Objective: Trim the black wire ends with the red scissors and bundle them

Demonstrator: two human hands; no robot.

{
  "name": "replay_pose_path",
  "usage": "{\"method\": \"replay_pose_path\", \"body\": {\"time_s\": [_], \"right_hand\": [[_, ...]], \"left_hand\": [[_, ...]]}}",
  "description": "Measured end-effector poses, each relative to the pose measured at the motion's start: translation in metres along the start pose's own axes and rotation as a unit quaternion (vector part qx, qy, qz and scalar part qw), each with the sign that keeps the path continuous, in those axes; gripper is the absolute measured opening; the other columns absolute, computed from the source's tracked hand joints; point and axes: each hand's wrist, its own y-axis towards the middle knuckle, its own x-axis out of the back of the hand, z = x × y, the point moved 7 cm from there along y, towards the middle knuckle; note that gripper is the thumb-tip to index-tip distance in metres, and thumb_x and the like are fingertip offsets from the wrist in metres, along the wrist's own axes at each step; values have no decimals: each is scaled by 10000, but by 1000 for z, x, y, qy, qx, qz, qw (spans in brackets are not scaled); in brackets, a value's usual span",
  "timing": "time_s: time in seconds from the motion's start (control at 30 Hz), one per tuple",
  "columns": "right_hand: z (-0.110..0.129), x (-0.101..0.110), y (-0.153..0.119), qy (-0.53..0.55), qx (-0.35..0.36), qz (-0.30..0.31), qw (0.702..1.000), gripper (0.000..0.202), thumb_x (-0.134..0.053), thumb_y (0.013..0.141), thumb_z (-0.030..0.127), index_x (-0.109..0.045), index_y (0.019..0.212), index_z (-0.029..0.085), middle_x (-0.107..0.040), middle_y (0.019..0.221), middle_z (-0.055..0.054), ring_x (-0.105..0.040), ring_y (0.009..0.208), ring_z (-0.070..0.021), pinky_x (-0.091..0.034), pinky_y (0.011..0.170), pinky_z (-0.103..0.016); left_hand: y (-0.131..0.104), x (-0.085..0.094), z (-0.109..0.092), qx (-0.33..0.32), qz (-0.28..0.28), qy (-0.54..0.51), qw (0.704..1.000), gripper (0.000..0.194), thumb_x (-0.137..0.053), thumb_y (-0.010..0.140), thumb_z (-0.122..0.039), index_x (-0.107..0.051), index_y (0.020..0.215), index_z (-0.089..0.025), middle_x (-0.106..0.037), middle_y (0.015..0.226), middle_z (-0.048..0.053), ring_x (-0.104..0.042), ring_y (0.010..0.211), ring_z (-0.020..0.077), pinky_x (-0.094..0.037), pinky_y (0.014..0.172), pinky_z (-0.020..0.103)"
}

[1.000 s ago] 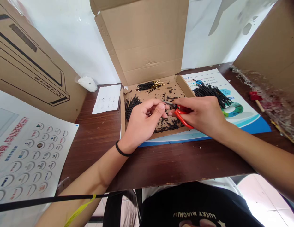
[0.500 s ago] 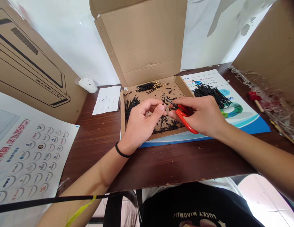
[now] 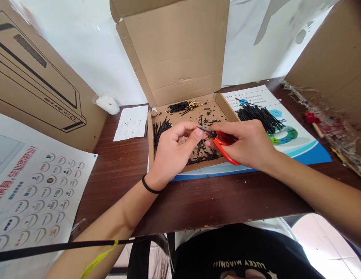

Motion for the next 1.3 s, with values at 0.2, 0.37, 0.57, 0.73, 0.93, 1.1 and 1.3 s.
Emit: {"method": "replay_pose_path", "body": {"time_s": [0.2, 0.37, 0.57, 0.73, 0.93, 1.1, 1.3], "right_hand": [[-3, 1, 1, -15, -14, -4, 1000, 333, -631, 838, 557, -700, 726, 252, -584, 547, 4, -441, 516, -122, -318, 512, -279], [-16, -6, 0, 125, -116, 8, 985, 297, -701, 801, 508, -664, 692, 234, -590, 563, 10, -488, 522, -126, -334, 474, -275], [-18, -27, -4, 367, -240, 70, 896, 302, -786, 716, 490, -686, 795, 216, -638, 589, 5, -537, 486, -120, -398, 425, -258], [-13, -33, -9, 448, -273, 94, 846, 273, -752, 765, 435, -698, 863, 186, -677, 685, -18, -564, 536, -101, -430, 469, -239], [-19, -31, -8, 463, -247, 26, 851, 384, -874, 612, 370, -681, 909, 224, -671, 706, 23, -609, 628, -120, -480, 547, -241], [-16, -28, -6, 465, -200, 19, 863, 397, -887, 588, 393, -668, 885, 246, -685, 782, 24, -638, 718, -136, -532, 664, -282], [-12, -28, -5, 458, -197, 35, 866, 394, -879, 589, 423, -663, 858, 233, -628, 695, 42, -588, 629, -114, -497, 571, -256]], "left_hand": [[0, -5, 2, 28, 19, -20, 999, 230, -682, 854, -407, -670, 855, -177, -750, 865, 49, -692, 828, 149, -535, 805, 281], [-1, -9, 9, 87, 20, -106, 990, 244, -667, 868, -420, -641, 924, -184, -753, 822, 46, -677, 763, 132, -520, 696, 256], [-1, -10, 11, 109, 20, -168, 980, 198, -662, 878, -378, -598, 912, -194, -727, 767, 17, -641, 691, 106, -503, 672, 250], [-1, -12, 9, 106, 28, -227, 968, 226, -717, 838, -367, -589, 896, -190, -739, 868, 24, -649, 746, 105, -527, 796, 294], [1, -13, 11, 78, 17, -255, 964, 301, -796, 731, -467, -697, 831, -202, -712, 952, 14, -633, 868, 135, -501, 838, 289], [2, -15, 13, 71, 24, -250, 965, 275, -819, 696, -471, -740, 789, -224, -675, 848, -13, -587, 779, 108, -483, 766, 257], [2, -18, 8, 70, 45, -251, 964, 277, -821, 696, -466, -747, 802, -220, -667, 811, -11, -565, 711, 100, -479, 717, 255]]}}
